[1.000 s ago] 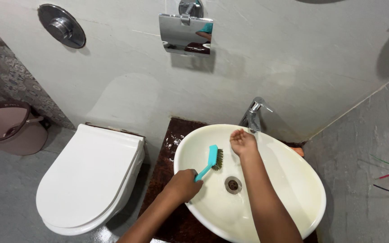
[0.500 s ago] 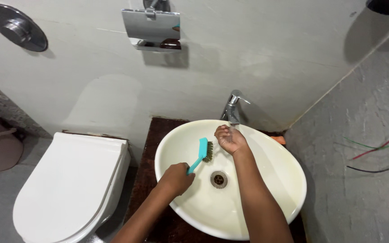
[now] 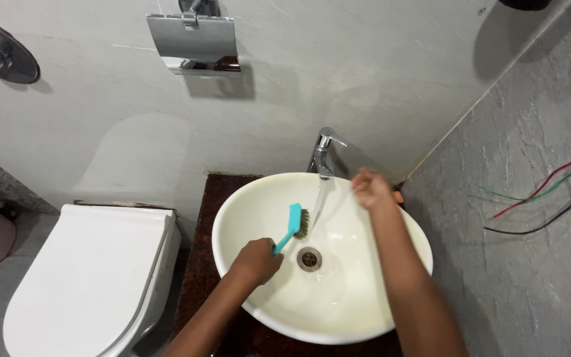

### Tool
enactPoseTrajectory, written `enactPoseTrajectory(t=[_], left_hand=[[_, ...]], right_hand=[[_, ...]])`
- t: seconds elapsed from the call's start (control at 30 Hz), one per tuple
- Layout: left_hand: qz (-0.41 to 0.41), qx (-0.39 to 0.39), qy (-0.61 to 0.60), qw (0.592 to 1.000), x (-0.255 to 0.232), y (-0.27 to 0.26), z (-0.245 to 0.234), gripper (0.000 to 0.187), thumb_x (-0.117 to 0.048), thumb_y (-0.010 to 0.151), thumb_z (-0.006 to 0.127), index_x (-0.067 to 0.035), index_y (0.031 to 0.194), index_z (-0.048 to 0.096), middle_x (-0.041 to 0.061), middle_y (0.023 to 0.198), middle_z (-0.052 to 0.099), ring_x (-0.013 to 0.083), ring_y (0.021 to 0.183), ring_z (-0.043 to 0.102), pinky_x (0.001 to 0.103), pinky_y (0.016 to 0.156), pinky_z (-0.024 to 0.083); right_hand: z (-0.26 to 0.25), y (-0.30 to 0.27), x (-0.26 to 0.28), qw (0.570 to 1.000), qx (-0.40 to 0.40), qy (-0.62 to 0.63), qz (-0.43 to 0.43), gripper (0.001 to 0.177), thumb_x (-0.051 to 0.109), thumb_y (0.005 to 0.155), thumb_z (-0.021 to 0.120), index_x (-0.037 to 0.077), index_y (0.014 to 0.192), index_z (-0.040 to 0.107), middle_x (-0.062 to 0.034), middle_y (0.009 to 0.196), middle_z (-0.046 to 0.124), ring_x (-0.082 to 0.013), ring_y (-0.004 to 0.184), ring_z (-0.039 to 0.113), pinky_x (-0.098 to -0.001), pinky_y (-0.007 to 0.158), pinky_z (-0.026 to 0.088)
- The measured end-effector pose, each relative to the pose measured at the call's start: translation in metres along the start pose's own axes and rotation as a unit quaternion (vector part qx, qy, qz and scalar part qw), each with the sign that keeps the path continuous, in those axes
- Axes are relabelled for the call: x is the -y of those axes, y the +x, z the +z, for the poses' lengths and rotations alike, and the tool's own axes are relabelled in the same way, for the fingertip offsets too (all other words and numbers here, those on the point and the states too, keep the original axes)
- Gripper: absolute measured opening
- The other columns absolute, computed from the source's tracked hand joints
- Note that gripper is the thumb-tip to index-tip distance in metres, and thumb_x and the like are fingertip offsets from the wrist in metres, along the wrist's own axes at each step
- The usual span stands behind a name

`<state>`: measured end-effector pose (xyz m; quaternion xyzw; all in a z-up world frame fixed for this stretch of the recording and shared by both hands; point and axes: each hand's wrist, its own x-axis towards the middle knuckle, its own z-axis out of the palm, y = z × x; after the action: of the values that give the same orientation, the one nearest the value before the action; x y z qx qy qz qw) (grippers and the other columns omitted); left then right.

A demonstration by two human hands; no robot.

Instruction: The person scrubs the countertop around a white vessel sink with a small brush, then rinses the brush and the sink basin under running water. Finally, the person washes their hands under the tap.

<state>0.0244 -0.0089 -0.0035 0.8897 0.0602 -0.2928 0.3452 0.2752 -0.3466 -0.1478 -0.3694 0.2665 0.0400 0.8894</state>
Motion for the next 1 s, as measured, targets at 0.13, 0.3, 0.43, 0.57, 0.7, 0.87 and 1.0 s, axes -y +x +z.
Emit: enactPoseTrajectory(t=[0.13,0.3,0.43,0.57,0.7,0.87,1.0], left_hand=[[-0.016,0.010,-0.003,1.000,0.005,0.002,0.001,0.036,-0.026,0.098,0.064,-0.002,0.124,0.066,0.013,0.083,0.074,0.0212,0.065,0.072,0.036,0.064,0.059],[-0.017,0.001,-0.017,1.000,0.012,0.002,0.001,0.039,-0.026,0.097,0.066,-0.002,0.127,0.066,0.012,0.077,0.074,0.0192,0.061,0.070,0.033,0.058,0.057],[-0.021,-0.010,-0.023,0.999,0.012,0.003,0.000,0.041,-0.025,0.096,0.068,-0.002,0.130,0.064,0.011,0.076,0.073,0.0180,0.060,0.069,0.033,0.056,0.057],[0.013,-0.021,-0.036,0.999,0.003,0.004,0.002,0.040,-0.022,0.092,0.071,-0.002,0.127,0.067,0.013,0.074,0.073,0.0192,0.059,0.069,0.034,0.056,0.056],[0.029,-0.028,-0.036,0.999,-0.011,0.005,0.011,0.040,-0.021,0.091,0.072,-0.004,0.127,0.067,0.012,0.073,0.073,0.0194,0.058,0.069,0.034,0.056,0.055],[0.029,-0.012,-0.043,0.999,-0.021,0.002,0.021,0.038,-0.022,0.091,0.072,-0.003,0.124,0.069,0.012,0.071,0.071,0.0185,0.058,0.068,0.034,0.054,0.054],[0.020,-0.002,-0.035,0.999,-0.019,-0.001,0.026,0.038,-0.022,0.092,0.072,-0.003,0.125,0.069,0.013,0.072,0.072,0.0191,0.058,0.068,0.033,0.054,0.054]], right_hand=[[0.026,-0.012,-0.084,0.985,0.045,0.045,0.158,0.015,0.005,0.102,0.049,-0.007,0.100,0.058,-0.0173,0.090,0.063,-0.0274,0.082,0.065,-0.0346,0.076,0.060],[0.061,-0.036,-0.113,0.967,0.046,0.165,0.187,0.014,0.000,0.101,0.046,0.000,0.089,0.052,-0.0120,0.085,0.058,-0.0226,0.078,0.060,-0.0308,0.069,0.057],[0.062,-0.046,-0.098,0.895,0.094,0.336,0.276,0.014,0.003,0.097,0.042,-0.005,0.090,0.052,-0.0118,0.081,0.054,-0.0193,0.070,0.051,-0.0287,0.057,0.048],[0.041,-0.031,-0.090,0.867,0.154,0.355,0.315,0.012,0.003,0.095,0.043,-0.001,0.087,0.051,-0.0092,0.078,0.051,-0.0168,0.066,0.047,-0.0257,0.049,0.041],[0.018,0.003,-0.075,0.913,0.114,0.291,0.261,0.014,0.002,0.101,0.049,-0.004,0.088,0.050,-0.0126,0.079,0.053,-0.0103,0.052,0.039,-0.0225,0.040,0.032],[-0.008,0.007,0.010,0.973,0.146,0.082,0.156,0.015,0.007,0.099,0.044,0.003,0.088,0.054,-0.0088,0.072,0.053,-0.0110,0.050,0.037,-0.0231,0.041,0.032],[-0.022,-0.056,0.085,0.849,-0.082,-0.509,-0.113,0.030,0.015,0.108,0.048,-0.005,0.101,0.069,-0.0126,0.079,0.067,-0.0197,0.063,0.063,-0.0305,0.054,0.056]])
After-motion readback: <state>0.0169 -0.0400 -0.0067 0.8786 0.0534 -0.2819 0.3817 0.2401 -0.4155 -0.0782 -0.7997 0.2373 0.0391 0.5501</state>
